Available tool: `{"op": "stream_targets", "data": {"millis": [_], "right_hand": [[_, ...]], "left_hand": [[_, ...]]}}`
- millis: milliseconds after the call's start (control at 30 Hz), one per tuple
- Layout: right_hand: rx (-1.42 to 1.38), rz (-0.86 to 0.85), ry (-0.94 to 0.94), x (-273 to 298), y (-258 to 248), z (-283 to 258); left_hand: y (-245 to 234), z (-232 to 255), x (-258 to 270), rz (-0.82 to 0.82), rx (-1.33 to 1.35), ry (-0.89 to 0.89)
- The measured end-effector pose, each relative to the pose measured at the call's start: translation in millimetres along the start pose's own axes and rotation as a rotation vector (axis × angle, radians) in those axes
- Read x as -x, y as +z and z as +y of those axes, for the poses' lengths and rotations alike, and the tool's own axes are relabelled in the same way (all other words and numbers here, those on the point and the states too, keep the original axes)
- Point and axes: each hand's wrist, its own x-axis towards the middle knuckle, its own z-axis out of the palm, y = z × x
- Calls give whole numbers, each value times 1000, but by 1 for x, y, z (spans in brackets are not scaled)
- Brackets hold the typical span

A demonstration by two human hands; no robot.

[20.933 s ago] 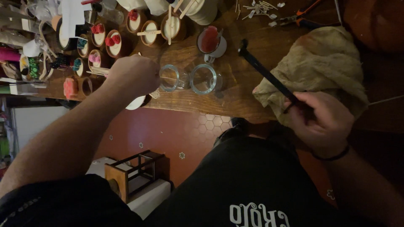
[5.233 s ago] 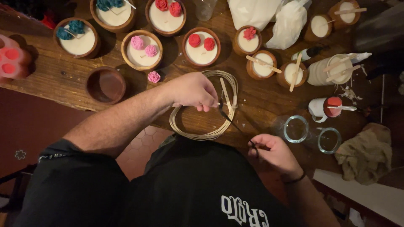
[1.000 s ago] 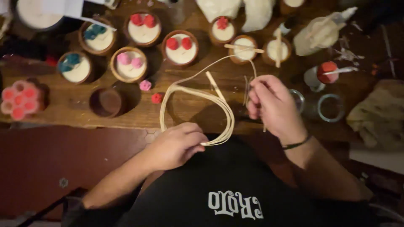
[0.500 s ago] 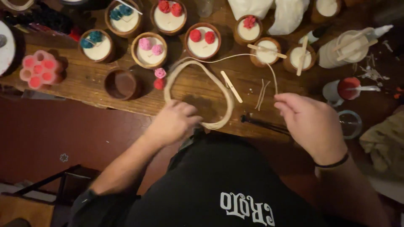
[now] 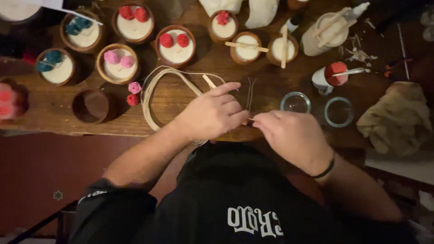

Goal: Preparing and assembling candle wicks with wooden supports using pliers

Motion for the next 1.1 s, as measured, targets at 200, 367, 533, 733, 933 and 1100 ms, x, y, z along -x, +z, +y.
{"op": "stream_targets", "data": {"millis": [200, 367, 533, 733, 933, 1100], "right_hand": [[-96, 39, 59, 15, -5, 35], [-102, 110, 113, -2, -4, 44], [-38, 96, 171, -41, 6, 47], [141, 2, 85, -71, 27, 55], [182, -175, 145, -112, 115, 55], [138, -198, 201, -125, 127, 56]], "left_hand": [[-17, -7, 4, -58, 34, -126], [-20, -8, 11, -41, 51, -231], [-30, -15, 35, -5, 14, -460], [-60, -15, 54, 75, 152, -727], [-73, -6, 45, 199, 289, -791], [-73, -7, 53, 252, 347, -820]]}}
